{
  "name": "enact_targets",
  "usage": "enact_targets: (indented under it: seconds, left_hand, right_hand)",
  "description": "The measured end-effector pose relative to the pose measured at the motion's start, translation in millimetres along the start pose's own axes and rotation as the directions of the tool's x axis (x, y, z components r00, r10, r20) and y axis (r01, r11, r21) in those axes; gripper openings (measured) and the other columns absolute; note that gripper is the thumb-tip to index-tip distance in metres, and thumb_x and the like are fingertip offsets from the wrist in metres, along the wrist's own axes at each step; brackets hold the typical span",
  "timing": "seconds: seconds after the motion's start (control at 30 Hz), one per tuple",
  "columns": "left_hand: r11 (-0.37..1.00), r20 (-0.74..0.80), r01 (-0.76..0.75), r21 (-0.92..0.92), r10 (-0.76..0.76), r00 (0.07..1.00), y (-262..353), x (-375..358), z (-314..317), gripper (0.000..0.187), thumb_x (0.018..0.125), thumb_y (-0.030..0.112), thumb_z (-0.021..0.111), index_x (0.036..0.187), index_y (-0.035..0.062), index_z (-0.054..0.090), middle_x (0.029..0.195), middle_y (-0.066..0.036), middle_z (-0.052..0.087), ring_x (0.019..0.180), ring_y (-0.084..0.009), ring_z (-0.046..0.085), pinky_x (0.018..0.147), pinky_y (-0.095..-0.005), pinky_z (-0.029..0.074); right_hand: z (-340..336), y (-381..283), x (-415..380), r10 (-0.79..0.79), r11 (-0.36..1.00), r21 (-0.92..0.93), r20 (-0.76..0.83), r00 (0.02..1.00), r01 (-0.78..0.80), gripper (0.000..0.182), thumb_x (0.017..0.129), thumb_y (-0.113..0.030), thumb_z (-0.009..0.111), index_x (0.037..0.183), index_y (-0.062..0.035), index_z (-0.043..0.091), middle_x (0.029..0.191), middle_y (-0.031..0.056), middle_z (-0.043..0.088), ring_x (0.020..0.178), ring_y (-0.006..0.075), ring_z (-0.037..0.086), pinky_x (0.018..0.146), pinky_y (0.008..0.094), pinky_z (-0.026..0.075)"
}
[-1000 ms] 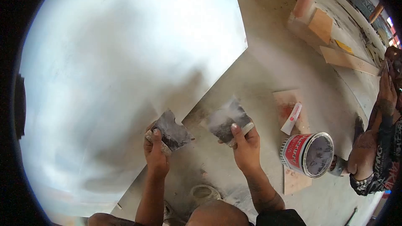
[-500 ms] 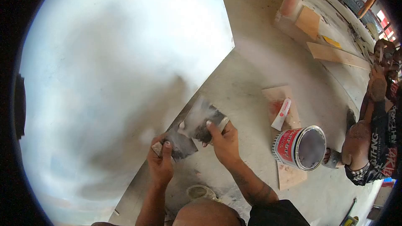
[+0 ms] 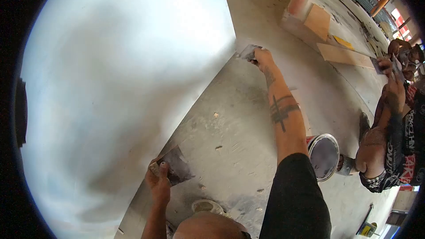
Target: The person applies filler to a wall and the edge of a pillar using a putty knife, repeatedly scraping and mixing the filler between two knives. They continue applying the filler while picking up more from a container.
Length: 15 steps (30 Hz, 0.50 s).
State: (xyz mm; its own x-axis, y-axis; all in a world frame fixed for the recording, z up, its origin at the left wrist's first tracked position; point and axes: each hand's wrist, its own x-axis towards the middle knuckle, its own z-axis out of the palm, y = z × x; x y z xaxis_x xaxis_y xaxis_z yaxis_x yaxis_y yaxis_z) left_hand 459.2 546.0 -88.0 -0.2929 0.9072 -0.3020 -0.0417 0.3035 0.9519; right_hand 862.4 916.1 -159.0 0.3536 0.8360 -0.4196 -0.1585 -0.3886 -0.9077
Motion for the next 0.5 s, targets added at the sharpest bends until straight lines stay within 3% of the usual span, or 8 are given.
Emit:
enact_targets:
  seconds: [0.13, 0.23, 0.3, 0.5]
  left_hand:
    - [0.978, -0.074, 0.035, 0.207, -0.020, 0.997, -6.8, 3.2, -13.3, 0.026, 0.100, 0.019, 0.062, 0.119, 0.0025, 0.059, 0.100, -0.001, 0.061, 0.090, -0.0090, 0.055, 0.082, -0.0258, 0.045]
    - [0.981, -0.177, 0.103, 0.164, -0.073, 0.981, -5.2, 2.5, -7.7, 0.022, 0.100, 0.015, 0.060, 0.117, 0.0016, 0.060, 0.096, -0.001, 0.061, 0.087, -0.0102, 0.055, 0.081, -0.0280, 0.047]
    - [0.987, -0.143, 0.093, 0.128, -0.075, 0.987, -13.9, 6.5, -13.1, 0.022, 0.100, 0.016, 0.060, 0.117, 0.0016, 0.060, 0.096, -0.001, 0.061, 0.086, -0.0103, 0.056, 0.080, -0.0281, 0.047]
    - [0.997, -0.065, 0.076, 0.006, -0.075, 0.995, -20.8, 11.0, -21.8, 0.025, 0.099, 0.019, 0.061, 0.116, 0.0012, 0.059, 0.097, -0.001, 0.061, 0.086, -0.0104, 0.057, 0.079, -0.0273, 0.048]
  right_hand:
    - [7.9, 3.0, 40.8, 0.029, 0.999, 0.014, 0.025, 0.999, -0.029, 0.019, 0.092, -0.006, 0.054, 0.110, -0.0003, 0.060, 0.090, 0.0135, 0.067, 0.069, 0.0235, 0.066, 0.052, 0.0299, 0.052]
    - [13.3, -0.4, 52.4, 0.034, 0.997, -0.063, -0.045, 0.998, -0.037, 0.017, 0.091, -0.006, 0.053, 0.106, -0.0032, 0.061, 0.089, 0.0118, 0.067, 0.070, 0.0225, 0.066, 0.052, 0.0292, 0.051]
    - [17.1, -1.7, 59.5, 0.055, 0.986, -0.152, -0.089, 0.995, -0.068, 0.016, 0.091, -0.005, 0.052, 0.104, -0.0046, 0.062, 0.088, 0.0108, 0.067, 0.071, 0.0222, 0.066, 0.052, 0.0287, 0.051]
    - [23.9, 5.3, 74.8, 0.032, 0.996, -0.077, -0.042, 0.999, -0.035, 0.015, 0.090, -0.005, 0.052, 0.101, -0.0057, 0.062, 0.087, 0.0103, 0.067, 0.069, 0.0217, 0.066, 0.048, 0.0293, 0.048]
